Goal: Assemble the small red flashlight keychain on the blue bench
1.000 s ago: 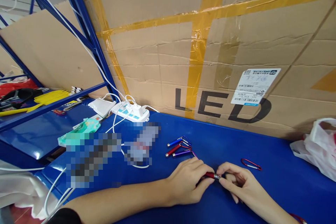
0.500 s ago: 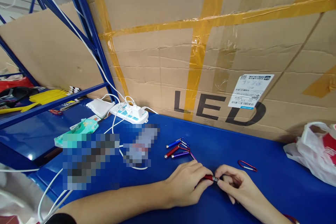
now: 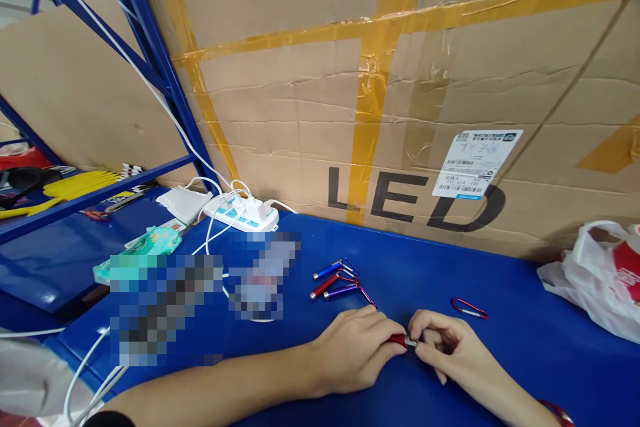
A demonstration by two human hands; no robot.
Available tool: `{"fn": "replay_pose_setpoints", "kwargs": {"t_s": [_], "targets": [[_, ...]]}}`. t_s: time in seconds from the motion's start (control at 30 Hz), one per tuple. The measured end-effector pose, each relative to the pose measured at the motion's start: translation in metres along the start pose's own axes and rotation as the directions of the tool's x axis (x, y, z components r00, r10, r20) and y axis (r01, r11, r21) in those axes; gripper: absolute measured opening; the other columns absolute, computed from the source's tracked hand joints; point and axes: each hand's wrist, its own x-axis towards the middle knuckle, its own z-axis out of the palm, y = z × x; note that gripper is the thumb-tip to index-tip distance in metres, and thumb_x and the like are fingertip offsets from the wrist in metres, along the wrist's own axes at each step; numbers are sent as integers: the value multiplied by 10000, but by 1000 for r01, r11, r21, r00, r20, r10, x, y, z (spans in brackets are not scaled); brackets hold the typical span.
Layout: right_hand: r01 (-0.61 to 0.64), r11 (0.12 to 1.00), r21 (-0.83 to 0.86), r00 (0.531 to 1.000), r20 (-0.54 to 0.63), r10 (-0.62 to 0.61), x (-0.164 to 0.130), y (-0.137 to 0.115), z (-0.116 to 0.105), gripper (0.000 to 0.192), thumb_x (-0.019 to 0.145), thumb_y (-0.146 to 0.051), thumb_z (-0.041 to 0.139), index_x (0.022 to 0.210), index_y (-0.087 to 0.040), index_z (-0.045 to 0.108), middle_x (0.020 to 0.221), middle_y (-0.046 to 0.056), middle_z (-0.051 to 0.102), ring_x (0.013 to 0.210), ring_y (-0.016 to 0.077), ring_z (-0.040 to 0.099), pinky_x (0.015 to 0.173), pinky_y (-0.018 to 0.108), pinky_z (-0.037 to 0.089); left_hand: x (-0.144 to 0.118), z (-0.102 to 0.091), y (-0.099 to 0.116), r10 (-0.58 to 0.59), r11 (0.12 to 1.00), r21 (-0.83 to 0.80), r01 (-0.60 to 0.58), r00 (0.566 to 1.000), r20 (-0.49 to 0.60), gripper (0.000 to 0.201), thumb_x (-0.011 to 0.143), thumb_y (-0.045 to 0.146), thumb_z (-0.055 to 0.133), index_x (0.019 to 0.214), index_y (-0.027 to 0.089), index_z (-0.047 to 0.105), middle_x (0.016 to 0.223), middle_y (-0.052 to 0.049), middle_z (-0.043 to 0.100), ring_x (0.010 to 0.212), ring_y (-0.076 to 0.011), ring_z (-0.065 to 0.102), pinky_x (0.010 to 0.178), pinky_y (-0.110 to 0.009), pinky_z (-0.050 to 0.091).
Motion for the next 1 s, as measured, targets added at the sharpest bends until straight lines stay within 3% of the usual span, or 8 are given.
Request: {"fn": "replay_pose_setpoints", "kwargs": {"t_s": [0.2,0.47,0.7,0.87,1.0], "targets": [[4,1000,-3,1000,-15,-4,2,0,-1,399,690,-559,617,684,-166,548,430,-86,364,347,60,353,413,210,240,1,-1,0,-19,1000,17,18,1000,5,255,960,253,336,971,136,562,803,-52,633,720,-161,569,688,-243,467],[18,999,-33,1000,-8,-18,0,-1,-6,302,752,-463,617,744,-161,618,540,-40,491,368,57,422,377,185,313,2,1,-4,-14,999,-40,10,996,-90,321,970,291,312,947,137,592,755,-54,623,675,-158,559,642,-238,457],[-71,997,-28,997,-24,70,1,-10,-6,310,685,-447,674,676,-143,617,389,-65,450,326,60,415,363,170,318,3,0,-6,25,996,-79,-30,997,-68,415,980,333,272,914,124,624,673,-46,573,614,-148,509,582,-229,427],[-73,997,3,997,-38,73,0,-15,-5,302,633,-428,718,601,-143,623,612,-12,556,371,48,452,370,181,337,4,3,-9,52,992,-113,-61,995,-80,380,975,309,305,959,117,633,676,-50,573,628,-148,504,605,-238,434],[-58,998,-12,997,-42,57,-1,-14,-3,304,655,-432,707,587,-146,629,570,-23,530,355,40,407,362,188,293,3,6,-11,73,990,-114,-89,988,-134,361,972,289,317,1001,109,630,687,-57,578,630,-148,498,601,-240,436]]}}
